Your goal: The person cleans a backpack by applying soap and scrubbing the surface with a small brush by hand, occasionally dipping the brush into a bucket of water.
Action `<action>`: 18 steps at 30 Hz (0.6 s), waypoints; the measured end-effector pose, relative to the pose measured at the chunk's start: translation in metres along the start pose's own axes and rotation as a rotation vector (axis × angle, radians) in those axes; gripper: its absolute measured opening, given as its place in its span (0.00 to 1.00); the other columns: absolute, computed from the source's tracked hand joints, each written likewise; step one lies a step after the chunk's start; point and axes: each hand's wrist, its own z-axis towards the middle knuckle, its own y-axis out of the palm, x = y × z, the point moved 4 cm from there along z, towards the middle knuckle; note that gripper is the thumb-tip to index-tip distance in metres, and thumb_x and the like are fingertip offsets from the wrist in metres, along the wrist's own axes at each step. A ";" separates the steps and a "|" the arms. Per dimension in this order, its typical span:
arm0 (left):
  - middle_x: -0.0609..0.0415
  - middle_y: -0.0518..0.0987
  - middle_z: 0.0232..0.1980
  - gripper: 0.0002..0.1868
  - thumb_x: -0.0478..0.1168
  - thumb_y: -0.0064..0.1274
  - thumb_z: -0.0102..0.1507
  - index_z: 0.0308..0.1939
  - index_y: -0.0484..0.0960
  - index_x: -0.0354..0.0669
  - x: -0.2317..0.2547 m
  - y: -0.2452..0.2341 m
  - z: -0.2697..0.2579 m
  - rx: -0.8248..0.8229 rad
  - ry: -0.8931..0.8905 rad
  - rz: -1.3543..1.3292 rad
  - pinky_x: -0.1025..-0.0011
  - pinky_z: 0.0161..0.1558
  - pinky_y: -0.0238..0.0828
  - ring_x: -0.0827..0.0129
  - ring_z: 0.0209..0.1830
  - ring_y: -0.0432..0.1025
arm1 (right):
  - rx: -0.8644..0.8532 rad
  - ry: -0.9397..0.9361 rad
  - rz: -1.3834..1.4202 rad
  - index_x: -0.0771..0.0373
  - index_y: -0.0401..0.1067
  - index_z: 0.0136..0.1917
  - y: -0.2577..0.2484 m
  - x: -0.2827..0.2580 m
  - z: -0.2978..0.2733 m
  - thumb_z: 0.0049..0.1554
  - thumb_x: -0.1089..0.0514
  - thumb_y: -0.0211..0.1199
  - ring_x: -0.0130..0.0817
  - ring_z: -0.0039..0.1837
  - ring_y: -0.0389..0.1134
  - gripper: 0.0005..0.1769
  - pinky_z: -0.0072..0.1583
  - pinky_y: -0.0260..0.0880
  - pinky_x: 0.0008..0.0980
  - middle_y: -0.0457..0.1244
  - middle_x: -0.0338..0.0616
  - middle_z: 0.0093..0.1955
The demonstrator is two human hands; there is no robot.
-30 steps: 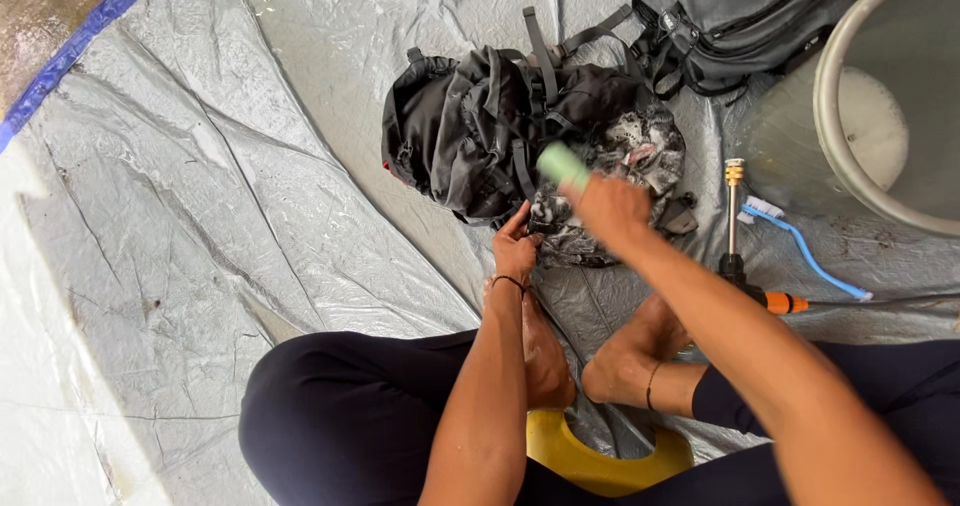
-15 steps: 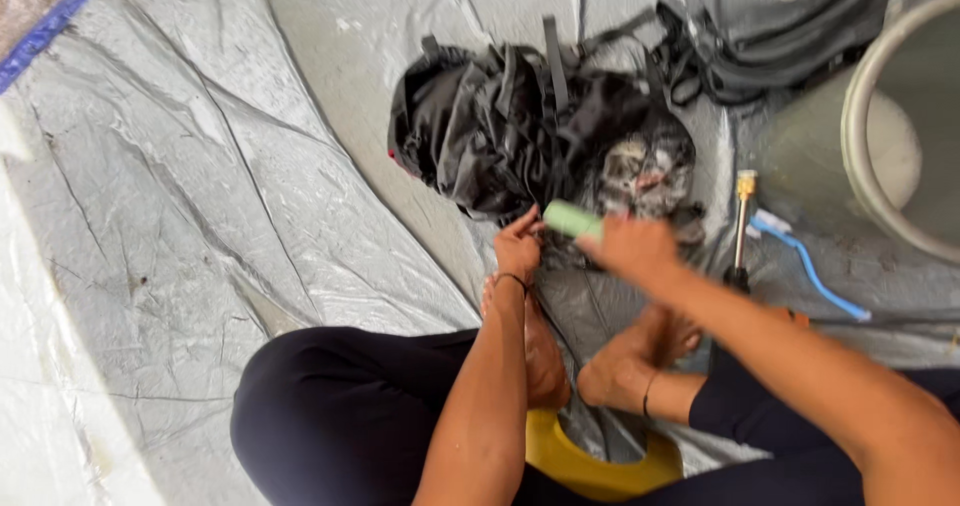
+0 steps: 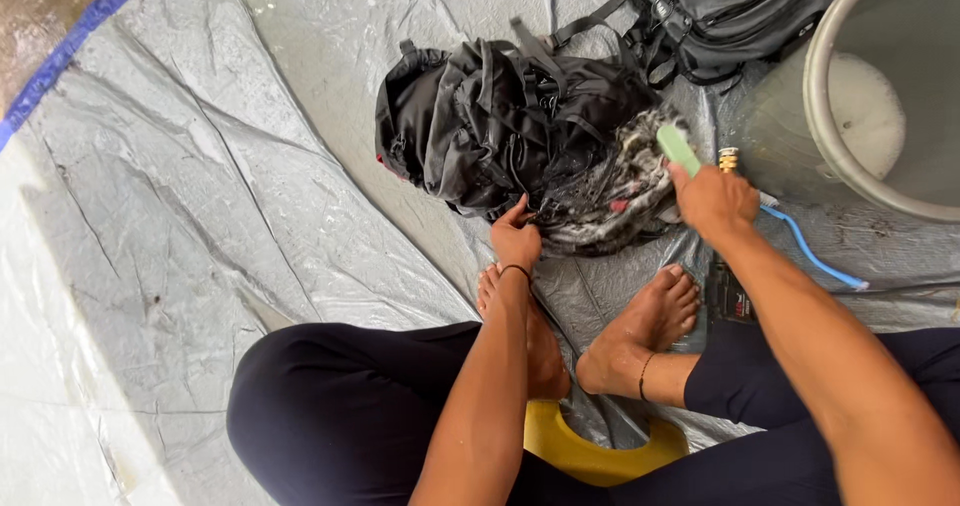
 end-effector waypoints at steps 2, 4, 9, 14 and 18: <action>0.49 0.88 0.45 0.32 0.29 0.54 0.59 0.68 0.85 0.49 0.006 -0.003 -0.015 -0.009 0.103 0.129 0.63 0.46 0.78 0.60 0.47 0.81 | -0.034 -0.095 -0.029 0.64 0.81 0.55 0.011 -0.019 -0.037 0.67 0.19 0.43 0.61 0.57 0.79 0.48 0.57 0.77 0.56 0.76 0.60 0.49; 0.44 0.86 0.47 0.34 0.33 0.55 0.57 0.70 0.83 0.42 0.008 0.003 -0.025 -0.018 0.203 0.255 0.58 0.48 0.77 0.54 0.50 0.80 | -0.070 -0.189 -0.063 0.63 0.79 0.53 0.031 -0.025 -0.063 0.65 0.21 0.47 0.57 0.55 0.80 0.43 0.57 0.79 0.53 0.76 0.56 0.48; 0.51 0.79 0.42 0.14 0.45 0.60 0.68 0.51 0.80 0.39 0.017 0.021 -0.021 -0.065 0.394 0.747 0.64 0.41 0.82 0.57 0.41 0.81 | 0.461 -0.643 -0.288 0.58 0.73 0.46 0.033 -0.035 -0.053 0.64 0.22 0.47 0.48 0.39 0.78 0.37 0.47 0.78 0.54 0.70 0.42 0.34; 0.47 0.76 0.35 0.14 0.43 0.61 0.57 0.38 0.70 0.48 0.016 -0.006 -0.024 0.069 0.411 0.724 0.46 0.44 0.75 0.41 0.42 0.78 | 0.370 -0.106 -0.126 0.63 0.66 0.58 0.033 -0.001 0.015 0.72 0.25 0.46 0.63 0.40 0.77 0.37 0.41 0.73 0.62 0.71 0.56 0.35; 0.45 0.62 0.70 0.37 0.30 0.53 0.58 0.71 0.64 0.57 0.007 0.004 -0.022 0.220 0.656 0.953 0.50 0.66 0.62 0.38 0.71 0.62 | 0.207 -0.442 -0.156 0.60 0.68 0.52 0.029 -0.048 -0.045 0.67 0.25 0.47 0.56 0.42 0.79 0.35 0.46 0.79 0.53 0.73 0.53 0.37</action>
